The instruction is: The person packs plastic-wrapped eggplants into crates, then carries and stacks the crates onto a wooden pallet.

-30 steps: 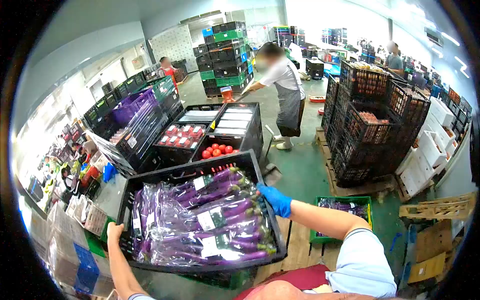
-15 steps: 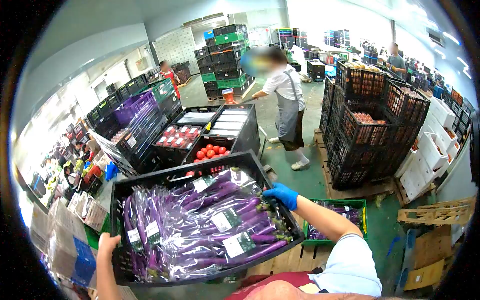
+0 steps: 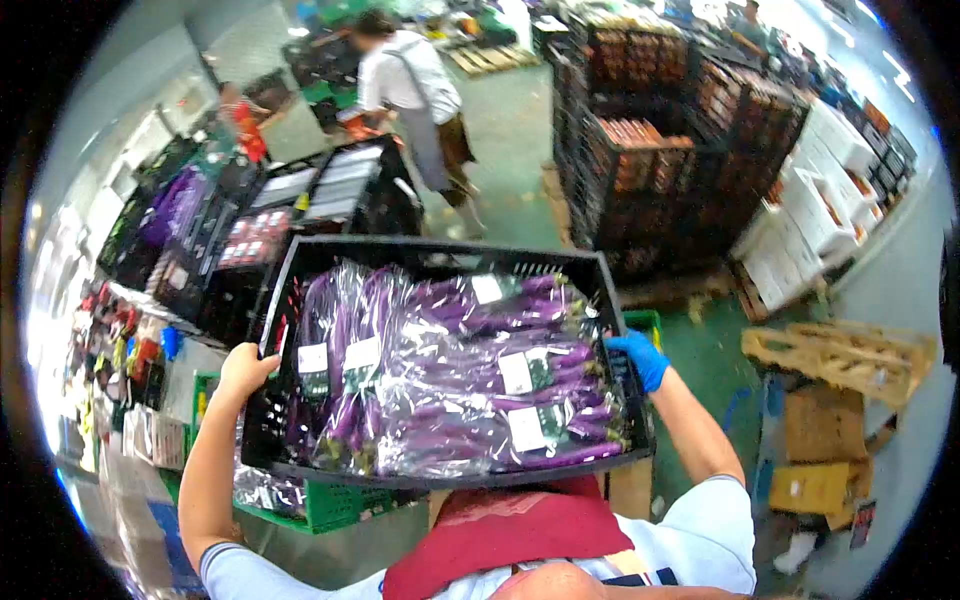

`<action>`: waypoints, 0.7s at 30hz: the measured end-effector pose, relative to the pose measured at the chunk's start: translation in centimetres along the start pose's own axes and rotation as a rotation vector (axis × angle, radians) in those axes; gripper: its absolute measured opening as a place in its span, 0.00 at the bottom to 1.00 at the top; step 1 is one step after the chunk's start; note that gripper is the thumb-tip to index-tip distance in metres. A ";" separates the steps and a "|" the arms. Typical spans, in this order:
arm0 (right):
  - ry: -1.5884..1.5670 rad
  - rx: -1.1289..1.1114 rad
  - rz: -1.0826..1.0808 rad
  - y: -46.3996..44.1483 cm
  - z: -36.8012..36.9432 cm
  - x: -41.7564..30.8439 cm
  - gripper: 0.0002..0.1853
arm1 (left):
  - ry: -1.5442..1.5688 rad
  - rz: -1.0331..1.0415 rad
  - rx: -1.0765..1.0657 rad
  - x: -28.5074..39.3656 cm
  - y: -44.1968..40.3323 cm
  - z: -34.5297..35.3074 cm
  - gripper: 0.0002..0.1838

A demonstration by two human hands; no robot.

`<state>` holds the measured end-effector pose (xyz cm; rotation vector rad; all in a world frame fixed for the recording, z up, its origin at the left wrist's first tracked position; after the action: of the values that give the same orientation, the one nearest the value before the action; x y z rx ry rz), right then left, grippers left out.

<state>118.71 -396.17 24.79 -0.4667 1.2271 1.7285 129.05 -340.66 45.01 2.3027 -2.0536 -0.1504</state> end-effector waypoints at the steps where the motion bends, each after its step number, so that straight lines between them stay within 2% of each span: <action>1: -0.039 0.009 0.007 0.6 -3.1 -0.3 0.05 | 0.020 0.031 -0.022 2.8 -1.4 1.4 0.22; 3: -0.010 0.197 -0.039 1.5 -8.1 -0.7 0.06 | 0.040 0.134 -0.072 9.3 -2.7 3.5 0.21; 5: -0.068 0.284 -0.031 2.6 -9.7 0.4 0.07 | 0.112 0.207 -0.085 10.1 -6.2 8.3 0.21; 7: -0.057 0.365 0.027 2.6 -14.2 0.9 0.07 | 0.180 0.216 -0.220 14.1 -9.0 13.9 0.21; 10: 0.014 0.571 0.039 1.7 -18.7 2.9 0.06 | 0.126 0.177 -0.415 19.6 -11.0 21.0 0.24; 11: 0.032 0.597 0.088 1.3 -17.2 5.4 0.05 | 0.179 0.227 -0.421 16.9 -13.0 25.2 0.21; 14: -0.007 0.673 0.193 -1.4 -17.1 8.6 0.03 | 0.187 0.184 -0.579 17.4 -15.4 33.2 0.22; 15: -0.036 0.708 0.260 -2.1 -18.8 10.4 0.04 | 0.180 0.215 -0.634 17.7 -15.7 36.8 0.23; 16: -0.059 0.742 0.327 -2.9 -21.2 12.9 0.04 | 0.175 0.264 -0.600 17.5 -16.0 41.1 0.23; 17: -0.075 0.772 0.401 -3.7 -23.3 15.0 0.04 | 0.232 0.223 -0.709 18.2 -15.5 42.9 0.23; 21: 0.031 0.944 0.337 -8.1 -23.4 18.6 0.04 | 0.179 0.149 -0.678 16.4 -14.9 50.3 0.24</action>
<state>111.81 -407.58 -3.14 0.2938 2.0356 1.1875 140.22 -353.98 -7.11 1.6835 -1.7189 -0.5195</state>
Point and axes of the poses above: each hand's wrist, its own y-axis away from the middle knuckle, its own z-axis out of the palm, x = y × z, the point moved 2 cm from there along -y, towards the middle knuckle, and after that the axes turned 1 degree about -x, right-handed, at the moved point
